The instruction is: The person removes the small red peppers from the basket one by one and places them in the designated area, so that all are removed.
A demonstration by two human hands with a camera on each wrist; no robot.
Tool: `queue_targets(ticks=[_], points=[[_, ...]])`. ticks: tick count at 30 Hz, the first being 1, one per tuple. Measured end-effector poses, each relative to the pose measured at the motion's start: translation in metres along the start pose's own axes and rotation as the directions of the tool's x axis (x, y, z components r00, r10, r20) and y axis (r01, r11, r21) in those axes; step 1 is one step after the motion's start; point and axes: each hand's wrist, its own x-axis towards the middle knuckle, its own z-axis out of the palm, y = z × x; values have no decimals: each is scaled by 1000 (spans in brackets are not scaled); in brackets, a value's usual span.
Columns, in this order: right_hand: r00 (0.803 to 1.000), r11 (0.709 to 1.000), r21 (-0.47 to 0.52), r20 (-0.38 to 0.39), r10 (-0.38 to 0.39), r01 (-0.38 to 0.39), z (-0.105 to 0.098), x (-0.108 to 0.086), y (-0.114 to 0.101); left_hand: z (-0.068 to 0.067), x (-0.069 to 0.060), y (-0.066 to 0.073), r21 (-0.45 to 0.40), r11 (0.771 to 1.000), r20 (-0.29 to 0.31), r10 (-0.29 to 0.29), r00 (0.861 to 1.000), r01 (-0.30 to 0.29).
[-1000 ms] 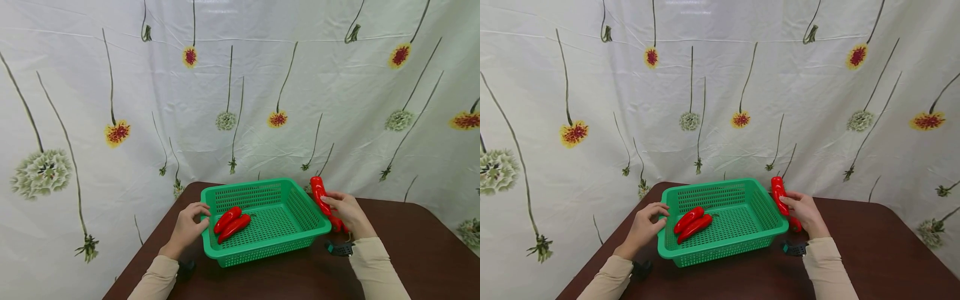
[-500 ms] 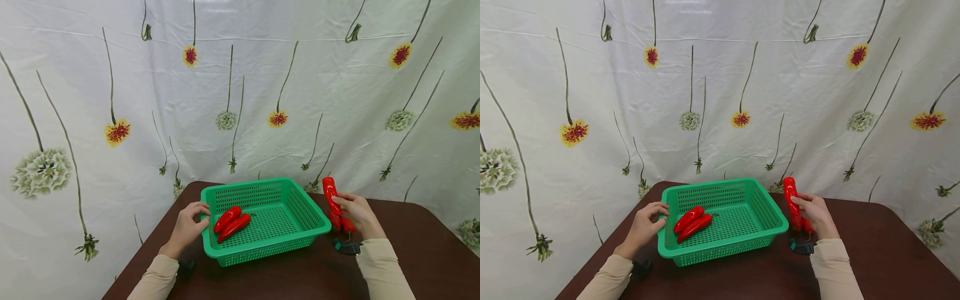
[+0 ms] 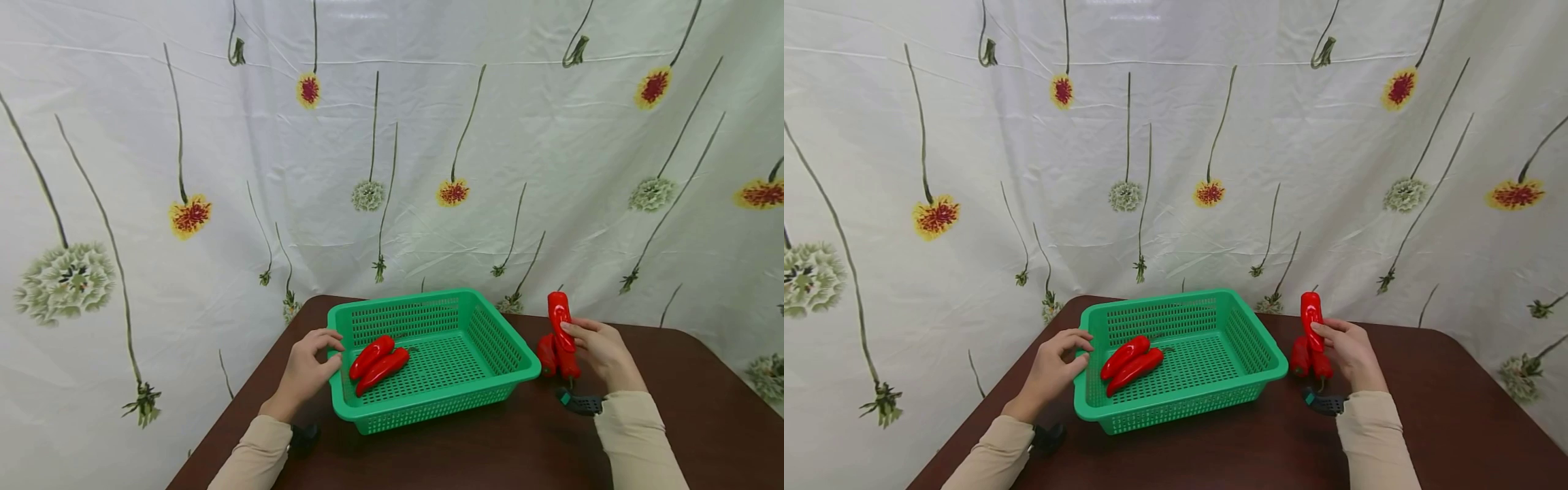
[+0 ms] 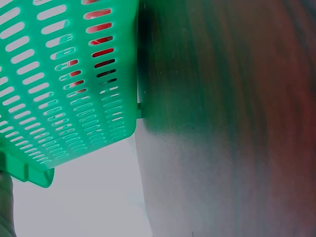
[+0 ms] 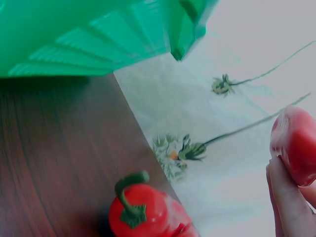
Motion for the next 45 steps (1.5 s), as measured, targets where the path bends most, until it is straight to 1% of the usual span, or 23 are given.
queue_targets(ticks=[5,9,13,20,30,31,38,42,45], points=[[1000,999,34,-17,13,-12,-5,1,6,0,0,0,4,1000,2,-1,1000,1],[1000,997,77,-19,21,-19,-6,4,10,0,0,0,2,1000,2,3,1000,-3],[999,994,103,-37,29,-25,-7,5,12,-1,0,0,2,1000,1,0,1000,0],[995,995,86,-70,65,-59,-13,5,21,-1,1,1,4,1000,4,-4,1000,4],[991,994,79,-105,85,-77,-15,9,33,0,1,0,4,1000,3,-12,1000,12],[990,994,73,-114,89,-81,-15,9,34,0,1,0,4,1000,3,-14,1000,14],[973,988,125,-200,111,-87,-14,11,37,0,0,0,-4,1000,6,-16,1000,16],[965,989,121,-234,116,-90,-14,11,40,0,0,1,-2,1000,8,-16,1000,16],[953,989,112,-277,120,-92,-12,12,42,0,0,1,-1,1000,8,-18,1000,18]])
